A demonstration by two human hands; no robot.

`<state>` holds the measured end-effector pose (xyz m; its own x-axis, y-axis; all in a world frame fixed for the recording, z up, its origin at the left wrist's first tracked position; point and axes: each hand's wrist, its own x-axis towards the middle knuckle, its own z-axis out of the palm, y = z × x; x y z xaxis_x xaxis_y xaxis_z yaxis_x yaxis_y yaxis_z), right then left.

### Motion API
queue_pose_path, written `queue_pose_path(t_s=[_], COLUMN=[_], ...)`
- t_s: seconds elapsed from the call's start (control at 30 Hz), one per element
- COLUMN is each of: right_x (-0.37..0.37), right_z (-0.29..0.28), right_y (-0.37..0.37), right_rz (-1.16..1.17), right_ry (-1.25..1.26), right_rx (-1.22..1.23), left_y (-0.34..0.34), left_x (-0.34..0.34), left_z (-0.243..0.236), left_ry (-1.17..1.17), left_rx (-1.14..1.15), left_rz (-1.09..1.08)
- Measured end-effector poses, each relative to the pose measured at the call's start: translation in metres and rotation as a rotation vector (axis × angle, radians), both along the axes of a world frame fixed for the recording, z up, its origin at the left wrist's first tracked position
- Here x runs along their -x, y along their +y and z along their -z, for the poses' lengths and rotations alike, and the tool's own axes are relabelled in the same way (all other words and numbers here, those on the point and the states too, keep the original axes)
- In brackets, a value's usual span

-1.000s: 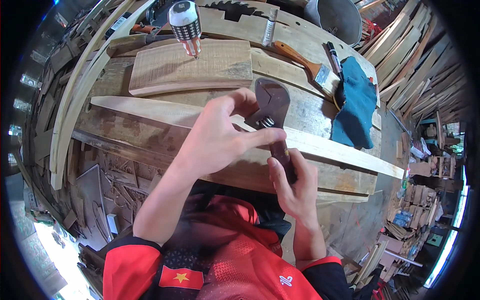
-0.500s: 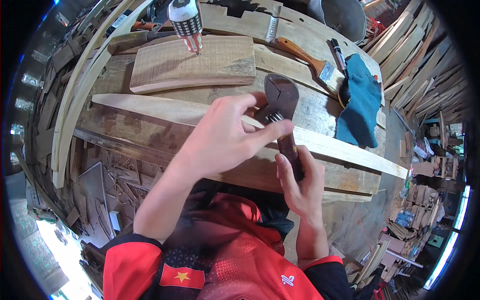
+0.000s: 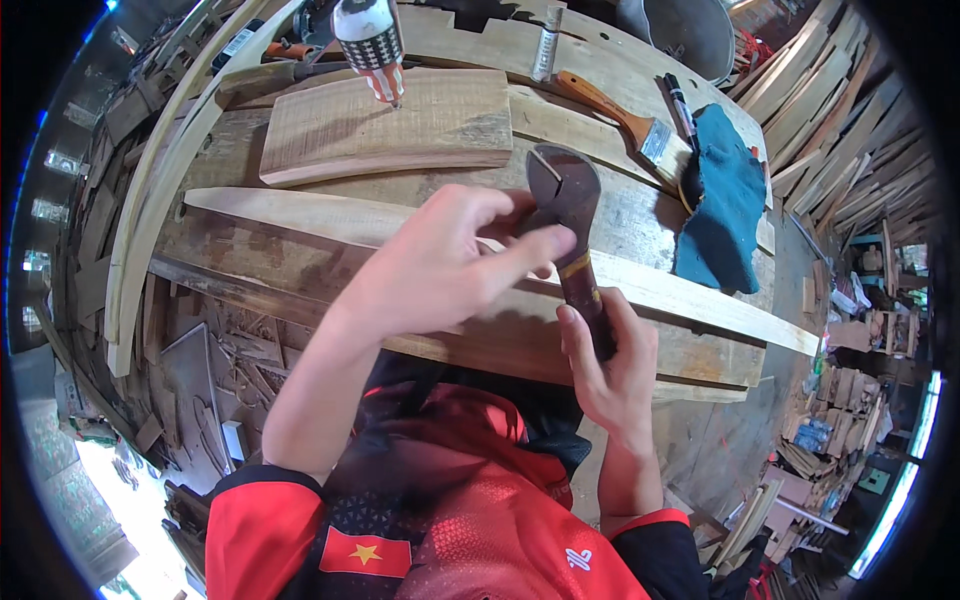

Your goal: The recorder is seen screwing a screw into a piece of wood using a screwdriver and then using an adjustable wrench.

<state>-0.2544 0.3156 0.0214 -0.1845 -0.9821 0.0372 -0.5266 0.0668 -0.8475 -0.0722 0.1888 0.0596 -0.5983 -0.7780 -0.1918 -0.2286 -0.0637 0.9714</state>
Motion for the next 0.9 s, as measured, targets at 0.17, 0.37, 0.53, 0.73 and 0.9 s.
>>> queue_pose_path(t_s=[0.17,0.37,0.53,0.73,0.9], right_x=[0.002,0.004,0.008,0.001,0.009], right_z=[0.003,-0.003,-0.008,-0.007,-0.017], right_y=[-0.001,0.0,0.0,-0.005,0.001], right_rz=[-0.014,-0.02,-0.074,-0.041,-0.082], right_ry=[-0.036,-0.01,-0.001,0.107,0.139], right_rx=[-0.003,0.009,-0.016,0.119,0.03], left_y=[0.004,-0.001,0.001,0.011,-0.001], left_x=[0.004,0.001,-0.003,0.005,-0.008], left_z=[0.011,0.011,0.009,0.016,0.009], left_ry=[0.065,0.087,0.201,0.283,0.221], left_rx=[-0.074,-0.045,-0.107,-0.078,-0.088], left_rz=[-0.067,0.013,0.045,-0.084,0.038])
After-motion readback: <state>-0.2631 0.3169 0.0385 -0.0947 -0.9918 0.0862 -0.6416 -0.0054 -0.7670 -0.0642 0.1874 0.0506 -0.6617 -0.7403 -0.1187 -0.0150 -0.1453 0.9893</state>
